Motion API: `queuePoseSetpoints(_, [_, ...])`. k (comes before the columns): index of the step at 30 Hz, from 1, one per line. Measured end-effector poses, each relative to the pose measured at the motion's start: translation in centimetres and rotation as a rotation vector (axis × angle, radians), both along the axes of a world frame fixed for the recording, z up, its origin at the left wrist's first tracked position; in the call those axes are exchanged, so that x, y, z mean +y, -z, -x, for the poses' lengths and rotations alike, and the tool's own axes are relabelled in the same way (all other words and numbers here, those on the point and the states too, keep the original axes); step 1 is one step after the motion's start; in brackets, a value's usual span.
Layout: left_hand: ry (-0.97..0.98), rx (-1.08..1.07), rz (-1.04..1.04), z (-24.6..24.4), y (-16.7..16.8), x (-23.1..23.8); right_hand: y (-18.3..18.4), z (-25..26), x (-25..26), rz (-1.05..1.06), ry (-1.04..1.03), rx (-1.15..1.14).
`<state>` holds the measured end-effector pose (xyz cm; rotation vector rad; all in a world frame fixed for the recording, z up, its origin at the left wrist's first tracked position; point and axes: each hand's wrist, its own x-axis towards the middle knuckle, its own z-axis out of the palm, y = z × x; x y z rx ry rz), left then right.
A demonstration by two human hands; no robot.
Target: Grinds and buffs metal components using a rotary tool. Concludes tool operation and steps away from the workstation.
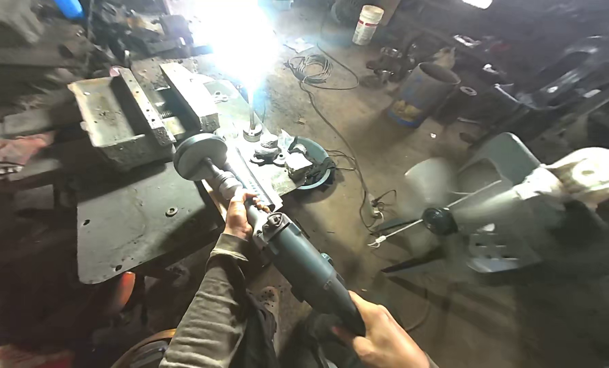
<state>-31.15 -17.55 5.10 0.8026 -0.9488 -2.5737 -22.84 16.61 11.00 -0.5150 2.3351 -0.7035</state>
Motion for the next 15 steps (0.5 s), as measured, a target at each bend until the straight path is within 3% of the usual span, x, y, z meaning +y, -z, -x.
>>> queuePoseSetpoints(15, [0.209,-0.054,0.021,5.7,-0.1,3.2,1.4,1.5,2.2,0.107,0.142,0.008])
